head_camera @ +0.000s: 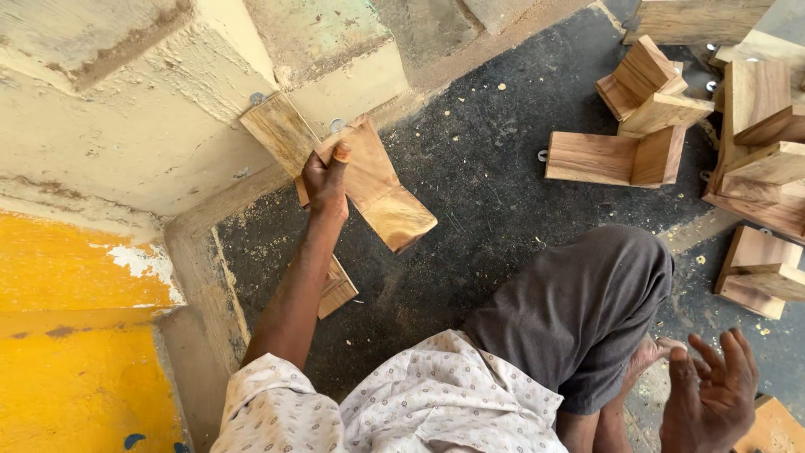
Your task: The person sits cross-legged on the floor sanding small L-shaped wooden pieces with sandpaper, rubbing the surfaces and edges, then placing finished pieces aside and picking up the next piece to sand.
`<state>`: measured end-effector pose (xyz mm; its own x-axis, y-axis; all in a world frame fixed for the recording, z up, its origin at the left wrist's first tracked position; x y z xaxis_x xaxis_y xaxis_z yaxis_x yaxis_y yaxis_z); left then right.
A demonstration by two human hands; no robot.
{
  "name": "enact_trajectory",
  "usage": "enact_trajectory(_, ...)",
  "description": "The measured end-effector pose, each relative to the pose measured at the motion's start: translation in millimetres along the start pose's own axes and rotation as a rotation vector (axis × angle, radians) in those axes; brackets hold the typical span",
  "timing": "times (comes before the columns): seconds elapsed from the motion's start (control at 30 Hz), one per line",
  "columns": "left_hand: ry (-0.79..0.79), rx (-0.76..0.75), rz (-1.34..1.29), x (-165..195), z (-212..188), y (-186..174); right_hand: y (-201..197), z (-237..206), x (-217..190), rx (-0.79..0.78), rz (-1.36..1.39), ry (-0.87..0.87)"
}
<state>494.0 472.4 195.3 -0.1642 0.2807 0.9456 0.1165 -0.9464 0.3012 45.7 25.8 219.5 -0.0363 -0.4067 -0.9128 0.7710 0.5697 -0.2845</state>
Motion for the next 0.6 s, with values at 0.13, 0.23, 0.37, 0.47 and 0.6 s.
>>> enact_trajectory(0.13, -0.035, -0.060, -0.080, -39.5, 71.4, -15.9, -24.0, -23.0, 64.9, 0.041, 0.037, 0.036)
enact_trajectory(0.23, -0.060, -0.081, -0.122, -55.2, 119.0, -17.6, -43.4, -35.4, 104.3, 0.042, -0.020, 0.068)
enact_trajectory(0.37, -0.012, -0.087, -0.133, -50.8, 151.0, -14.3, -61.1, -44.7, 143.4, 0.088, 0.077, 0.087)
enact_trajectory(0.47, -0.016, -0.090, -0.134, -51.0, 159.2, -11.1, -69.8, -55.4, 163.5, 0.107, -0.029, 0.250)
enact_trajectory(0.6, -0.155, 0.213, 0.378, -57.5, 159.4, -19.2, -72.4, -66.8, 167.3, 0.114, -0.076, 0.322)
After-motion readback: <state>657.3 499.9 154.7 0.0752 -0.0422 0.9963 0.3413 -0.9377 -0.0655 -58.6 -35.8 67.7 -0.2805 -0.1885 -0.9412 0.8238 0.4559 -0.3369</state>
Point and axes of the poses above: each hand's wrist, its own z-axis towards the middle knuckle, its own y-axis out of the palm, x = y × z, the point moved 5 cm from there along z, towards the middle knuckle
